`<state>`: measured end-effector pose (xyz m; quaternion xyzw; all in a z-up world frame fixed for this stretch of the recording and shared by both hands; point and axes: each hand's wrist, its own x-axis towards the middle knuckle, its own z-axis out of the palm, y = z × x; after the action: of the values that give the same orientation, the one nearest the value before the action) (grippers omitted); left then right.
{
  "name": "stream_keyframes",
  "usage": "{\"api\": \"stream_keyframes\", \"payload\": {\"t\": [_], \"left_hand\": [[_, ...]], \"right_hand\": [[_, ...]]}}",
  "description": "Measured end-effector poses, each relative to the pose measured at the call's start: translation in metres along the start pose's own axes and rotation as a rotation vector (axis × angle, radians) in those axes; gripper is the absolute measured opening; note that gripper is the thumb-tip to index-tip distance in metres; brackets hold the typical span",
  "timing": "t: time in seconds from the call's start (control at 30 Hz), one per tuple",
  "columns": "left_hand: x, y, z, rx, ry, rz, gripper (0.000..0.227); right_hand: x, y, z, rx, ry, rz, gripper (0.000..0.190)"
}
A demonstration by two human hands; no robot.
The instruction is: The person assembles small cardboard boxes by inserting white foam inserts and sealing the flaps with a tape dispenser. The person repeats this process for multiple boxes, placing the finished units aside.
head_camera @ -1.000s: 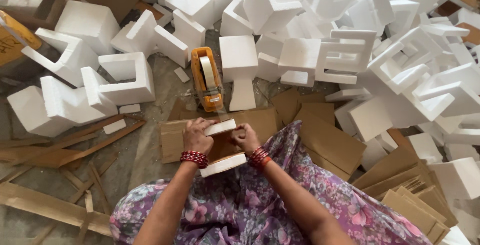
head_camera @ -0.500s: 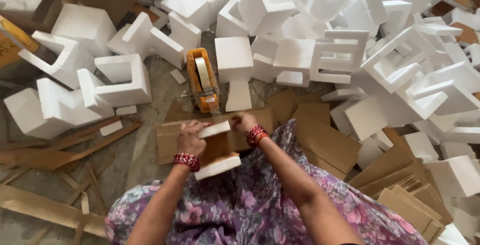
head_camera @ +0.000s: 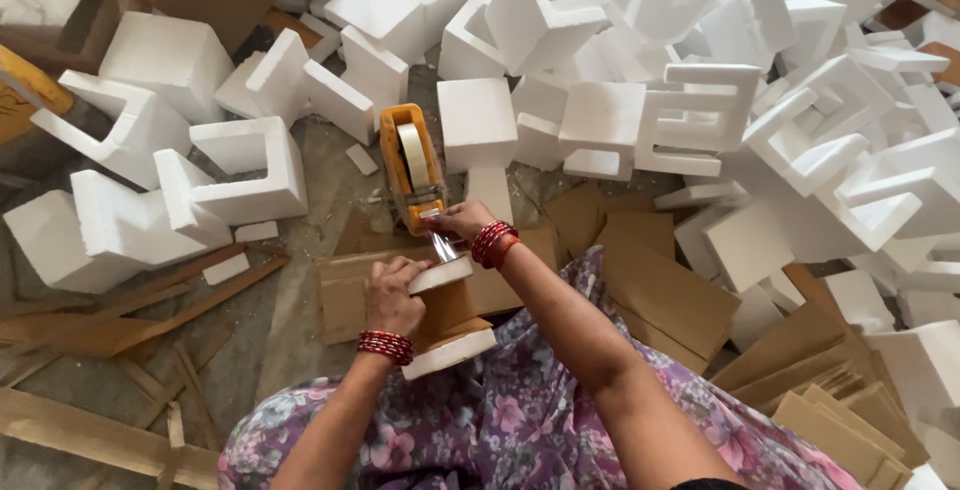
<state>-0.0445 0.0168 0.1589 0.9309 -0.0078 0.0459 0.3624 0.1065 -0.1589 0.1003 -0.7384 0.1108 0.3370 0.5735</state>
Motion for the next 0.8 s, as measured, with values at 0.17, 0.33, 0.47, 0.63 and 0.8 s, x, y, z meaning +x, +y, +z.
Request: {"api": "stream_keyframes", "payload": {"t": [0.17, 0.33, 0.47, 0.63, 0.8], "left_hand": [[0.006, -0.002, -0.001, -0.028, 0.009, 0.044, 0.056], [0.004, 0.0, -0.002, -0.097, 0.057, 0.117, 0.054], [-0.002, -0.003, 0.001, -0.079, 0.131, 0.15, 0.055], [-0.006, -0.003, 0.003, -0.143, 0.166, 0.174, 0.058], [0.003, -0.004, -0.002, -0.141, 0.132, 0.177, 0.059]], "right_hand": [[0.044, 0.034, 0.001, -0.042, 0.091, -0.03, 0.027], [0.079, 0.072, 0.0, -1.131, -0.018, -0.23, 0.033], [0.099, 0.09, -0.005, -1.29, -0.292, -0.319, 0.036], [0.075, 0.104, -0.007, -1.219, 0.093, -0.184, 0.023], [0.001, 0.078, -0.037, -0.396, 0.176, -0.41, 0.028]]}}
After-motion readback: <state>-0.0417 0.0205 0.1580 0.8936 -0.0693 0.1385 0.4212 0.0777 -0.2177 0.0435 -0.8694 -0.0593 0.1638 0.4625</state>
